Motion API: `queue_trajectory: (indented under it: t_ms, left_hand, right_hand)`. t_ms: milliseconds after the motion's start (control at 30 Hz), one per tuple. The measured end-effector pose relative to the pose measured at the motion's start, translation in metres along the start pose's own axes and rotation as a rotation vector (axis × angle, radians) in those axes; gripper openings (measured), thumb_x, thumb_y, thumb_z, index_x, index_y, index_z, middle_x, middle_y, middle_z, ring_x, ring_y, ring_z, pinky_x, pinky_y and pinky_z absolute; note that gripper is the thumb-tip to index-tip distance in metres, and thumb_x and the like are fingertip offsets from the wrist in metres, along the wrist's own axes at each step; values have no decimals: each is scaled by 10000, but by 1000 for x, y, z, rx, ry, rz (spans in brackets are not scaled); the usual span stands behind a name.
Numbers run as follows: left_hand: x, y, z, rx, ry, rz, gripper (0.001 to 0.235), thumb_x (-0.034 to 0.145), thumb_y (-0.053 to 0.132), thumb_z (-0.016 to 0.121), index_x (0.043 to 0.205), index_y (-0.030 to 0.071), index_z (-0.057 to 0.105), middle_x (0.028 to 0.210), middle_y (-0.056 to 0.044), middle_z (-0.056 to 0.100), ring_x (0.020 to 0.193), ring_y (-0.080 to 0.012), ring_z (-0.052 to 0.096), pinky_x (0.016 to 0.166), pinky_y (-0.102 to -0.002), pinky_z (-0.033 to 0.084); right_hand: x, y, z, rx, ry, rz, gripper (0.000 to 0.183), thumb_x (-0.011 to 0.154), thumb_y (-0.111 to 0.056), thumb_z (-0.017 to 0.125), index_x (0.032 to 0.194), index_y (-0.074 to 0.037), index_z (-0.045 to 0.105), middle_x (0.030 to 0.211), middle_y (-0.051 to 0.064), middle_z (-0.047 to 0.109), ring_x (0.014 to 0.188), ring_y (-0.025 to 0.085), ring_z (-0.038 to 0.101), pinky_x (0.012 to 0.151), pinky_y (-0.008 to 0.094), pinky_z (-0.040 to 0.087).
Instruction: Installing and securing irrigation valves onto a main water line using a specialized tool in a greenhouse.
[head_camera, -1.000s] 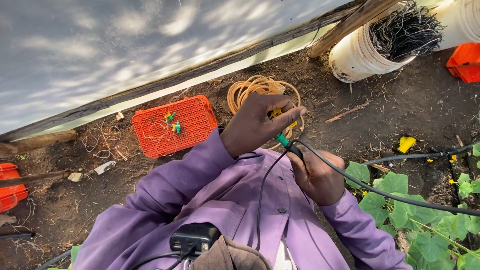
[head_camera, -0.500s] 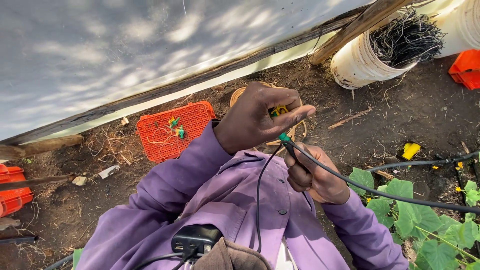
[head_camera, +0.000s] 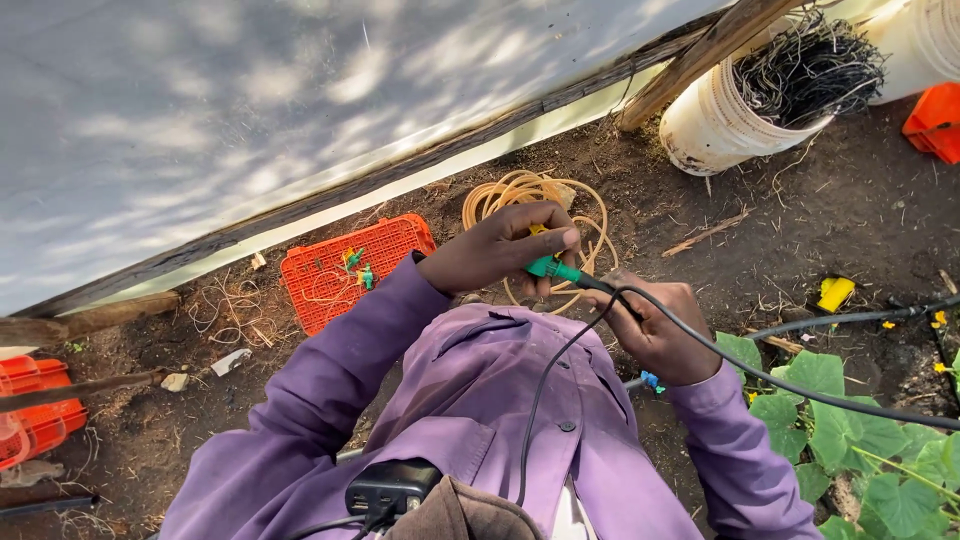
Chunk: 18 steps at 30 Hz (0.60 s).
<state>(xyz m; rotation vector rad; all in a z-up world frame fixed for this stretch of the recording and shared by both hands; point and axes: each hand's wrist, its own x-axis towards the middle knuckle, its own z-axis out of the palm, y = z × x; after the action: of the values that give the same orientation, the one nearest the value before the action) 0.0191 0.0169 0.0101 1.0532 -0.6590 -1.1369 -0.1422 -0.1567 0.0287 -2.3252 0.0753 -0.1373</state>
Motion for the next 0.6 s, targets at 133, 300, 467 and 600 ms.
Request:
queue_trajectory:
  t_ms: [133, 300, 467, 600]
  left_hand:
    - [-1, -27, -10, -302, 23, -79, 319, 1010, 230, 621, 1199, -25, 592, 971, -195, 712, 814, -211, 770, 729, -283, 683]
    - [2, -44, -8, -797, 324, 4, 221, 963, 62, 723, 1143, -22, 625, 1209, -251, 689, 1113, -349, 709, 984, -448, 617]
    - [11, -63, 8, -884, 359, -17, 158, 963, 56, 729, 1029, 19, 590, 1256, -249, 679, 1140, -349, 692, 1004, -485, 595]
    - [14, -71, 14, -905, 469, 12, 178, 946, 22, 721, 945, 54, 546, 1229, -221, 693, 1069, -327, 723, 938, -461, 638]
  right_hand:
    - [-26, 38, 1, -92, 124, 156, 172, 1000, -286, 684, 878, -168, 710, 557, 106, 602, 509, 365, 622, 519, 343, 486]
    - [-42, 38, 30, 63, 94, 353, 278, 1044, -312, 527, 988, -92, 687, 735, 265, 647, 676, 522, 635, 626, 507, 485]
    - [-36, 24, 70, 97, 66, 303, 236, 1033, -300, 582, 1046, -89, 685, 791, 274, 663, 776, 565, 642, 624, 527, 497]
    - [-34, 16, 77, 33, 134, 262, 227, 1023, -320, 630, 1011, -114, 722, 778, 226, 682, 770, 523, 661, 601, 476, 515]
